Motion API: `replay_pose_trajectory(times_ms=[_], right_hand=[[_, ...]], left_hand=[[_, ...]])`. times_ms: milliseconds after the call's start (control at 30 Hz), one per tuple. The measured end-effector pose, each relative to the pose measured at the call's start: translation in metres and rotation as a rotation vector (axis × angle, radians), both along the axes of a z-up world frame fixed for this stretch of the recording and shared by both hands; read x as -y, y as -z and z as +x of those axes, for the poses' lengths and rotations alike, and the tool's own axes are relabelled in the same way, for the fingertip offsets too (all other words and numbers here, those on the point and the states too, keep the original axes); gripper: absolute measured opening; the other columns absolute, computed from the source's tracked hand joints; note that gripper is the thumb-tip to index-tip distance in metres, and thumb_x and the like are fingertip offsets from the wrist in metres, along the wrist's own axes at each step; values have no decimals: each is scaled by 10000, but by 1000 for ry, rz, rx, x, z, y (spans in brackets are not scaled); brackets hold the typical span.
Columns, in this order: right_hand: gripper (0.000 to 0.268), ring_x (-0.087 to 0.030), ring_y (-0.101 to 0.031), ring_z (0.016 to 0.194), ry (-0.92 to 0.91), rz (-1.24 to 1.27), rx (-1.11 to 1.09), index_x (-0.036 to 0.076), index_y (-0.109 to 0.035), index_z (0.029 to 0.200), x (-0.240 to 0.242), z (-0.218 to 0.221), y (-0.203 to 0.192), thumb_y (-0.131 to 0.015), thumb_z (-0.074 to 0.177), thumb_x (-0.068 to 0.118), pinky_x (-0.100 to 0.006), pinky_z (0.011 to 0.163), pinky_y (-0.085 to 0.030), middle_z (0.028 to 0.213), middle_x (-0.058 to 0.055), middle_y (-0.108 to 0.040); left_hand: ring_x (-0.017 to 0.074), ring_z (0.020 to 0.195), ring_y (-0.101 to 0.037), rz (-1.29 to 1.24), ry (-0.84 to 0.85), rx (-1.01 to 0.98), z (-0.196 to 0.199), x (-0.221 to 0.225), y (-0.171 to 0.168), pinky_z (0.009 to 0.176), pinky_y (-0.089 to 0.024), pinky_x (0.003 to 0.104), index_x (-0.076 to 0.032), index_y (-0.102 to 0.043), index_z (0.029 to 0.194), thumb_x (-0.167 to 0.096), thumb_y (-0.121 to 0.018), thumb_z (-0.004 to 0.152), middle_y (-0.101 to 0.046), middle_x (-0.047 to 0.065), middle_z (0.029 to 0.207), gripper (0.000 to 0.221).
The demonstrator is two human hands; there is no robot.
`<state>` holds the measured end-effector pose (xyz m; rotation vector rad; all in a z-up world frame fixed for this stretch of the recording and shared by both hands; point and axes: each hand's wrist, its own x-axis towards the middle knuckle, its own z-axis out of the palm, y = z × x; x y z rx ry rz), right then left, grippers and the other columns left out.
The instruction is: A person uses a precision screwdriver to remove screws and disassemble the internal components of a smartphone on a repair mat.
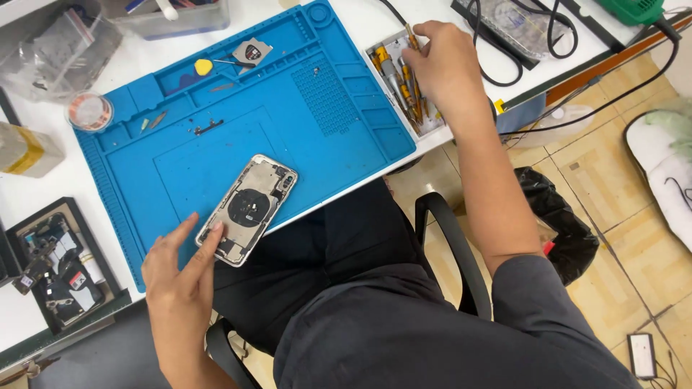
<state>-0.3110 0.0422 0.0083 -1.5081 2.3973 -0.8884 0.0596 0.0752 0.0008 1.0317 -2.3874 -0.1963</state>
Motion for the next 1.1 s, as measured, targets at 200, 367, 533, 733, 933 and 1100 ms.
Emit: replay_pose_trajectory(times_ms=[200,367,533,733,933,1100], right_hand=[[250,-295,-465,784,-50,-111,-172,-17,-563,1009,5,25,10,-597,843,167,-402,653,-412,868,-154,-449],[337,-354,-462,896,-151,-33,-166,-69,-519,1086,12,28,21,-617,860,160,-428,741,-423,996,-208,-444],[87,-203,-540,696,-220,-121,-34,12,-584,903,15,14,26,-521,909,72,-341,599,-399,782,-84,-587],[159,-110,-501,603,-141,-222,463,112,-307,1078,-3,9,4,-281,1015,255,-209,543,-365,823,-75,-579],[174,-351,-392,1063,-261,-731,506,17,-404,1217,-62,51,1,-361,1056,64,-535,976,-464,1220,-204,-357],[315,-253,-468,588,99,-1006,52,72,-224,1121,-64,138,35,-400,923,244,-359,504,-426,1019,-163,-448]], left_hand=[[303,1043,-475,98,-31,80,3,5,-2,898,-357,467,-102,-479,1187,91,-465,808,-494,136,1140,426],[319,1141,-388,240,-22,134,2,3,-15,983,-268,502,-107,-383,1250,77,-389,801,-403,151,1241,486],[306,1107,-424,84,100,115,-19,10,-12,891,-338,469,-150,-397,1220,-362,-678,724,-424,133,1211,608],[316,1012,-397,210,165,-14,-17,22,-8,819,-393,421,-88,-469,1143,-124,-620,781,-430,125,1219,394],[325,1008,-540,141,254,-71,-4,35,-4,859,-444,457,-116,-510,1111,-91,-578,832,-465,164,1199,289],[280,1005,-567,172,259,-123,-1,42,8,915,-406,443,-163,-532,1085,-173,-540,846,-507,147,1160,240]])
